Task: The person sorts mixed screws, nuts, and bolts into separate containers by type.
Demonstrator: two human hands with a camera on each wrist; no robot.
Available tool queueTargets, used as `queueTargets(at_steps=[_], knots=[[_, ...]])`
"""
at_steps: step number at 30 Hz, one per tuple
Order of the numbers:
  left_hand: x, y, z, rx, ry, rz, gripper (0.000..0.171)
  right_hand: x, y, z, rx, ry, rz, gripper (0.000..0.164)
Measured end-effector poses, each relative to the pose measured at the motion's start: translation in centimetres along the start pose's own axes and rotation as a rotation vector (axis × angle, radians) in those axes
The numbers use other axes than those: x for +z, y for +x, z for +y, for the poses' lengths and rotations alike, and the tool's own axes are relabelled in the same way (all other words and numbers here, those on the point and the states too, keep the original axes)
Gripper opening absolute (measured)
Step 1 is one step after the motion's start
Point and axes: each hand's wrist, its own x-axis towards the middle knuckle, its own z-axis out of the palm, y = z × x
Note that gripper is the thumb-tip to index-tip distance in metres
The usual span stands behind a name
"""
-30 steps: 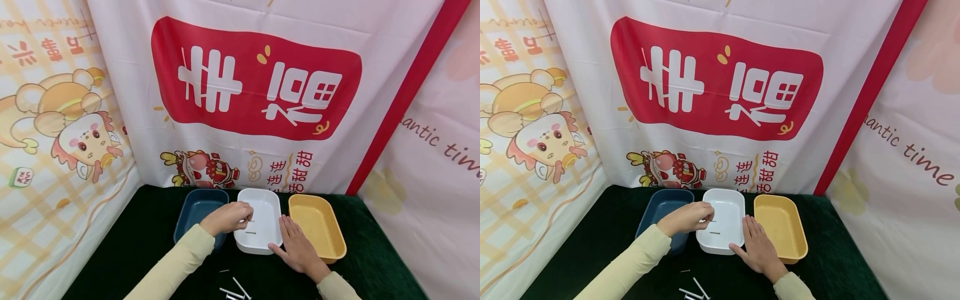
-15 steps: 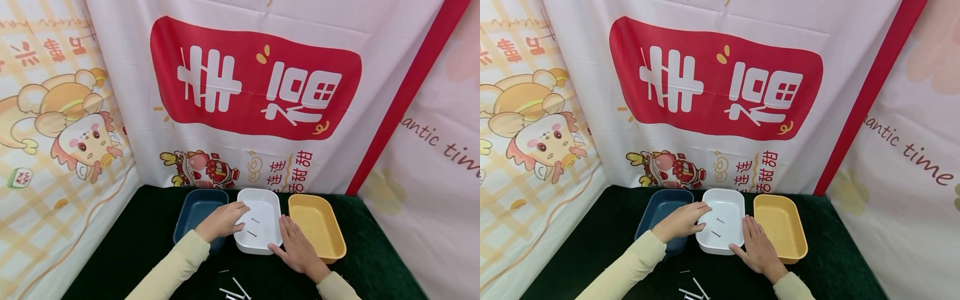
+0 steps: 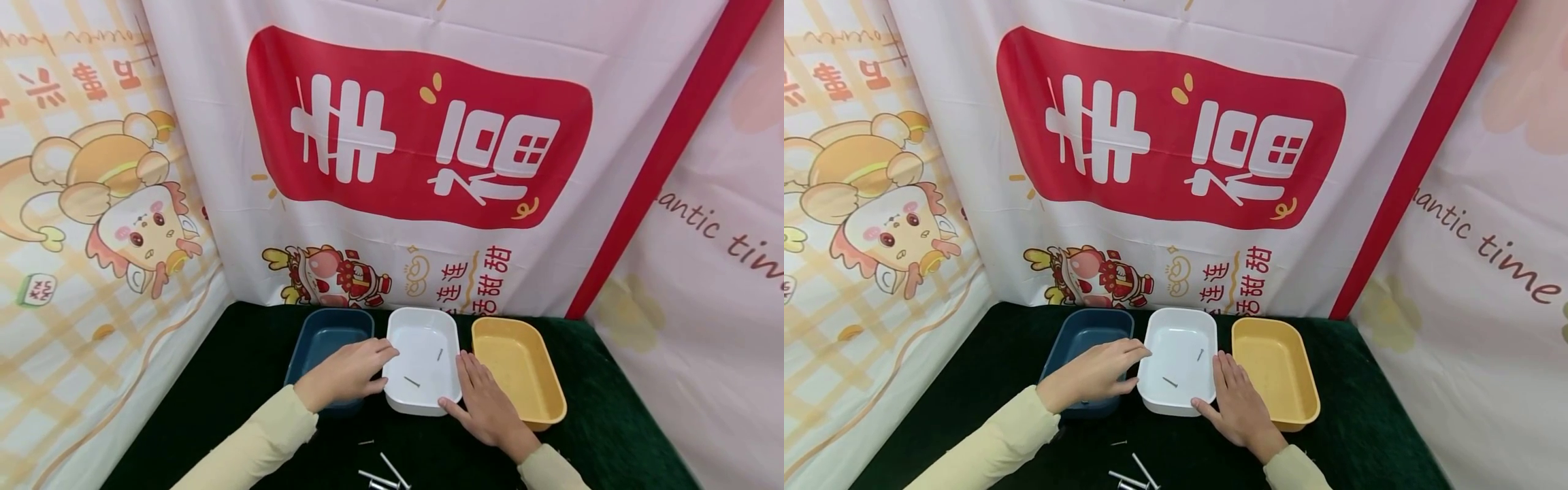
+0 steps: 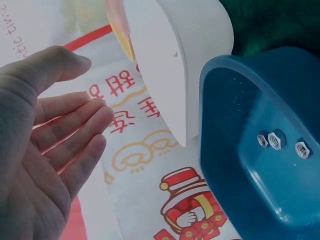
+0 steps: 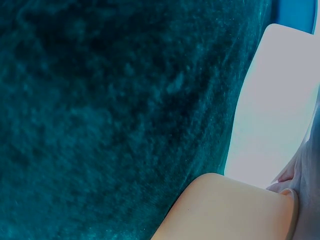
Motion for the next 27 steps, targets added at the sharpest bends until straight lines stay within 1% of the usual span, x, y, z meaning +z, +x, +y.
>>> queueTargets(at_steps=[4,8,12,20,27], knots=[[-0.6,-1.4,0.2,0.003,-0.021,-0.029,0.046,0.1,0.0,0.0,0.002,0.002,-0.004,0.098],[-0.7,-2.7,0.4,-0.010,-0.075,-0.066,0.046,0.1,0.0,0.0,0.006,0.005,-0.011,0.099],[-0.6,-4.1,0.7,-0.024,-0.143,-0.090,0.045,0.1,0.0,0.0,0.008,0.006,-0.011,0.099],[0.8,-6.6,0.9,-0.068,-0.268,-0.082,0.035,0.3,0.0,0.0,0.006,0.000,-0.009,0.100],[2.4,-7.8,1.0,-0.104,-0.370,-0.075,0.030,0.1,0.1,0.1,0.003,-0.008,-0.015,0.105]])
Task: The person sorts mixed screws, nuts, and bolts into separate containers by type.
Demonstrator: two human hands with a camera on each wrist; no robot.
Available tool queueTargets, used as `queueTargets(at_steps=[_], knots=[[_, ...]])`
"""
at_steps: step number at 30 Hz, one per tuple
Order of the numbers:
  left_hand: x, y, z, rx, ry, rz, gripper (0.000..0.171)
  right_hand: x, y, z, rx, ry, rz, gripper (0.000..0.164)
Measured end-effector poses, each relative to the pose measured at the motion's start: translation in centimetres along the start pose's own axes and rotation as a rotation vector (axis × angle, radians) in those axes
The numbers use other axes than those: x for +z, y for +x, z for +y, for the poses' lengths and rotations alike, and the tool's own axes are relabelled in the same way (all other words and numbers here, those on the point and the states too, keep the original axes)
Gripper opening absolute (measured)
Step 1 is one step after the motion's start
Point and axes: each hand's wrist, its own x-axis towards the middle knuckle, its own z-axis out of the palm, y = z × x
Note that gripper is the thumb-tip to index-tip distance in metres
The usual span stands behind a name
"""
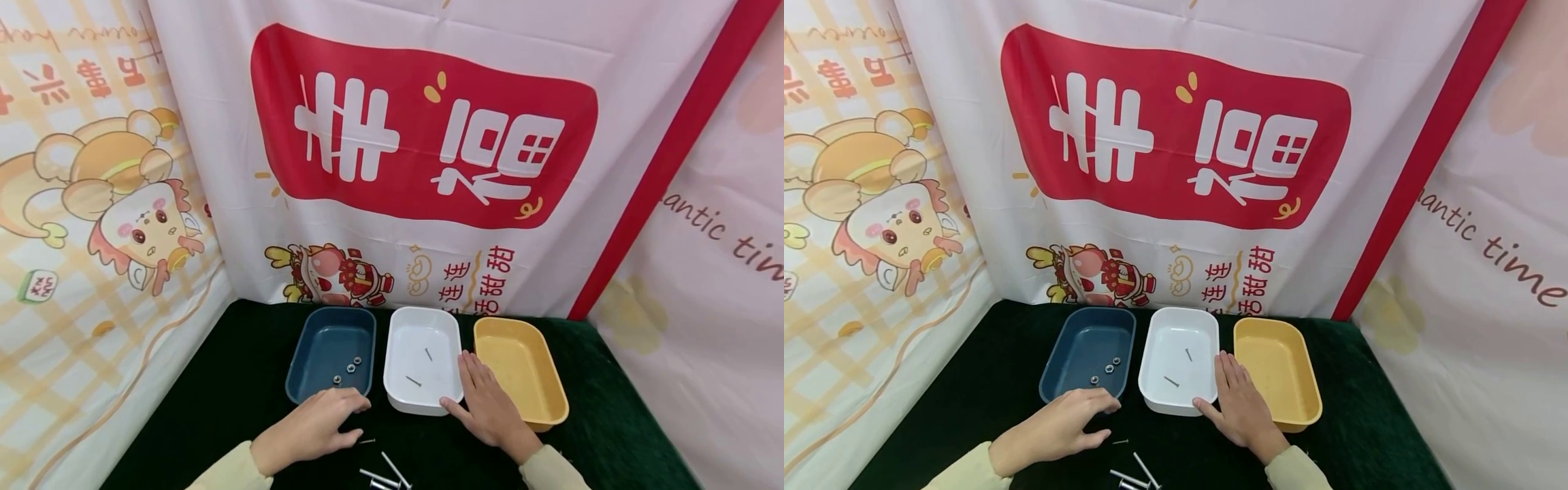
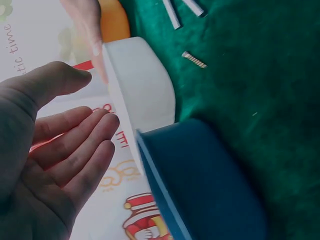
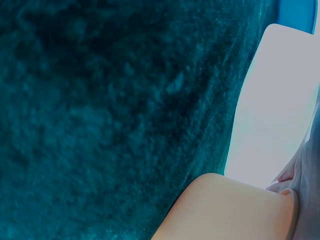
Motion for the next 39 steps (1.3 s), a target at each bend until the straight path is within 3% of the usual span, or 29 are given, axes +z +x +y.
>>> queueTargets(at_steps=[7,17,27,39], knots=[[2.2,-0.8,-0.8,-0.005,-0.010,0.013,0.028,0.1,0.0,0.1,0.004,-0.007,-0.002,0.104],[4.9,-1.1,-2.4,-0.053,-0.014,-0.046,0.028,-0.1,-0.1,-0.1,-0.011,0.001,0.006,0.101],[6.7,-0.2,-3.3,-0.028,-0.007,-0.033,0.020,-0.1,-0.1,-0.1,0.001,-0.004,0.011,0.098],[7.6,1.4,-2.9,0.012,0.095,-0.010,0.014,-0.1,-0.1,-0.2,-0.003,0.008,0.013,0.098]])
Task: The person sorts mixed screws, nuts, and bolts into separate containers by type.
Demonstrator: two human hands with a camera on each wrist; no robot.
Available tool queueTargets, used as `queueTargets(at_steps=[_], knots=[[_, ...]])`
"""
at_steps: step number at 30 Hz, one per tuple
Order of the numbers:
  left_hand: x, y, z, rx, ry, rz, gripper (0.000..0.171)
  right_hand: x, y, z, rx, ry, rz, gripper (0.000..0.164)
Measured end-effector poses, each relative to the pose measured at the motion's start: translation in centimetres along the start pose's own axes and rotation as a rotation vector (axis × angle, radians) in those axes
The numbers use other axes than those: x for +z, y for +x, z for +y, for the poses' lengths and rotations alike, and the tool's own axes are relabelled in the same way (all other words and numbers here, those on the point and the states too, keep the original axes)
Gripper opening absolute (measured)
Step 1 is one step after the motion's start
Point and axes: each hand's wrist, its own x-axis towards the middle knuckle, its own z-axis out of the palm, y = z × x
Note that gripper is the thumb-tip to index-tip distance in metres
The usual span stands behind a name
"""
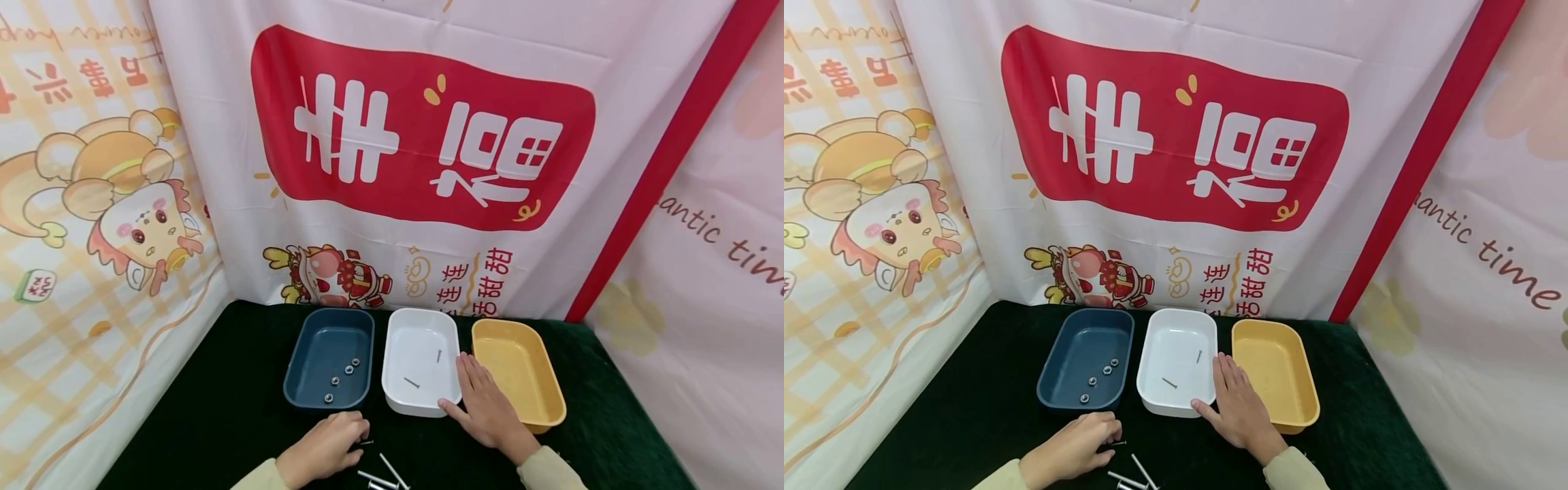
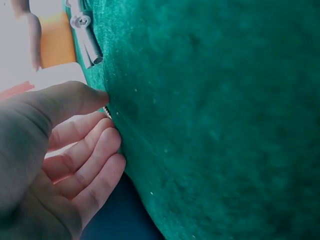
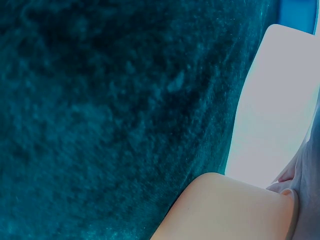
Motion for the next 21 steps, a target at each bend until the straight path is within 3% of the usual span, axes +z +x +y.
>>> queueTargets(at_steps=[6,15,21], knots=[[0.12,0.40,0.23,0.037,0.034,0.004,0.012,0.04,-0.03,0.05,0.001,-0.009,-0.001,0.099],[-0.15,0.79,0.86,-0.024,0.005,-0.057,0.013,-0.10,-0.05,0.01,0.007,-0.011,-0.008,0.102],[0.19,0.95,0.85,-0.026,0.048,-0.069,0.014,-0.03,-0.03,0.02,0.005,-0.009,-0.004,0.101]])
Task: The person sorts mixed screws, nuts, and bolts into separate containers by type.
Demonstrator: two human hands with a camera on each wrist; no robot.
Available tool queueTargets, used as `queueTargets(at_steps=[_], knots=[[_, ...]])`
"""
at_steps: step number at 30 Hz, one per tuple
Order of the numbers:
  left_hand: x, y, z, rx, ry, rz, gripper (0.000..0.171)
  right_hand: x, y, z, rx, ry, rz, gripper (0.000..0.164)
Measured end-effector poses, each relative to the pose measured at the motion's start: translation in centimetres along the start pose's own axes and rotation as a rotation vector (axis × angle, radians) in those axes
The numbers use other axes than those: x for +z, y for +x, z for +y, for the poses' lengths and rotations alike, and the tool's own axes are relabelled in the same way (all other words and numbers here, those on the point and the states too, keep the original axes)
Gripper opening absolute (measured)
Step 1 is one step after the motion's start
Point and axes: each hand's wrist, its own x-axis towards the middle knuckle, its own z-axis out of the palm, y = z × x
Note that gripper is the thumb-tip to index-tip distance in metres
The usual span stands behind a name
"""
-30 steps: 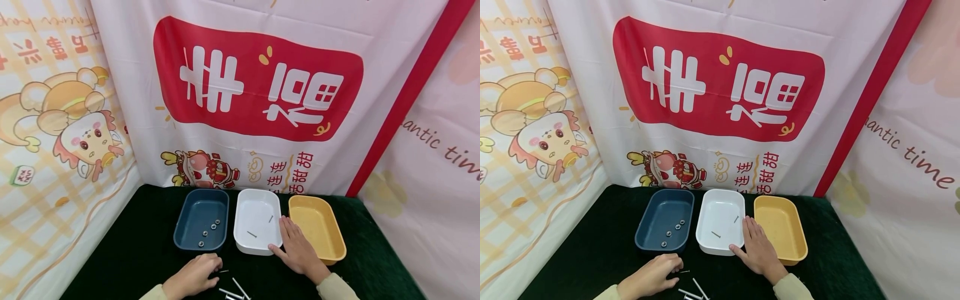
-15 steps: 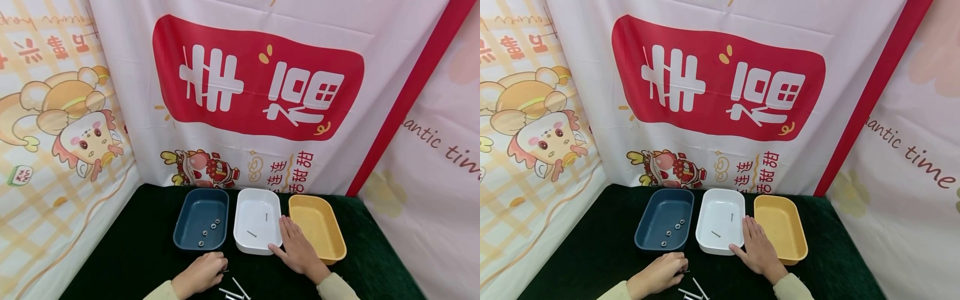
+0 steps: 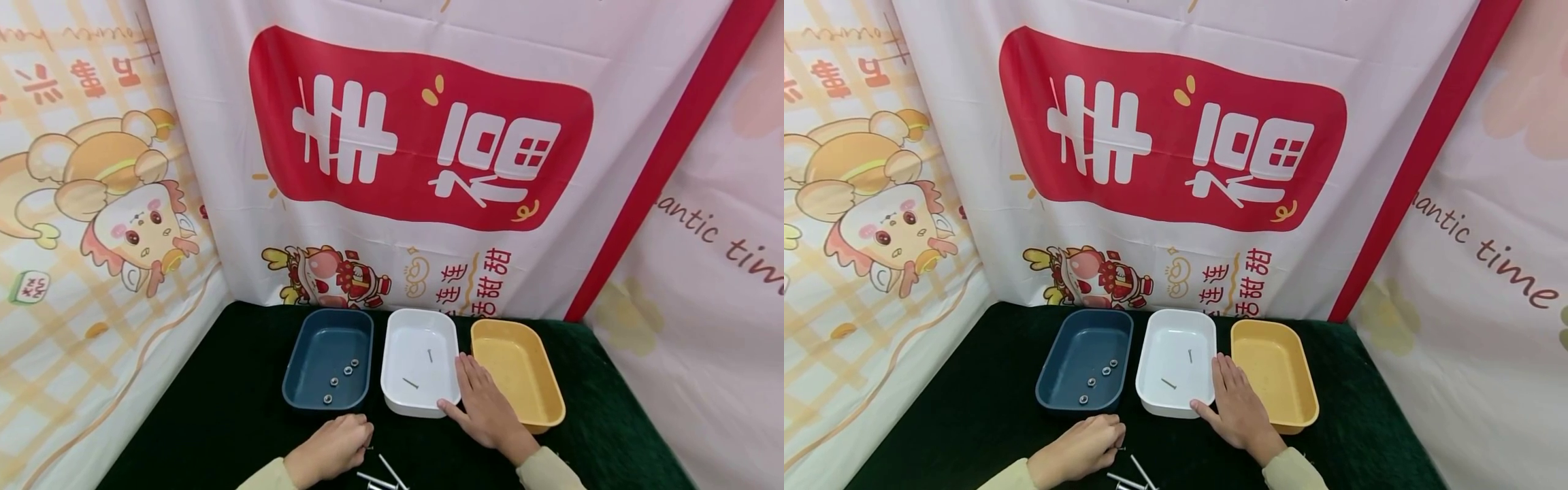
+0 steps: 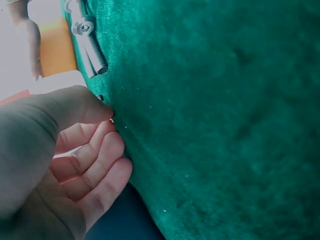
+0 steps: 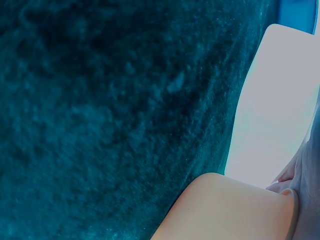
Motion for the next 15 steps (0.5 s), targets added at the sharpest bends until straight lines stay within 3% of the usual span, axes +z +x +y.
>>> queueTargets(at_steps=[15], knots=[[-1.8,-0.6,1.0,0.042,0.068,-0.075,0.011,-0.2,0.0,-0.2,0.009,0.012,-0.005,0.098]])
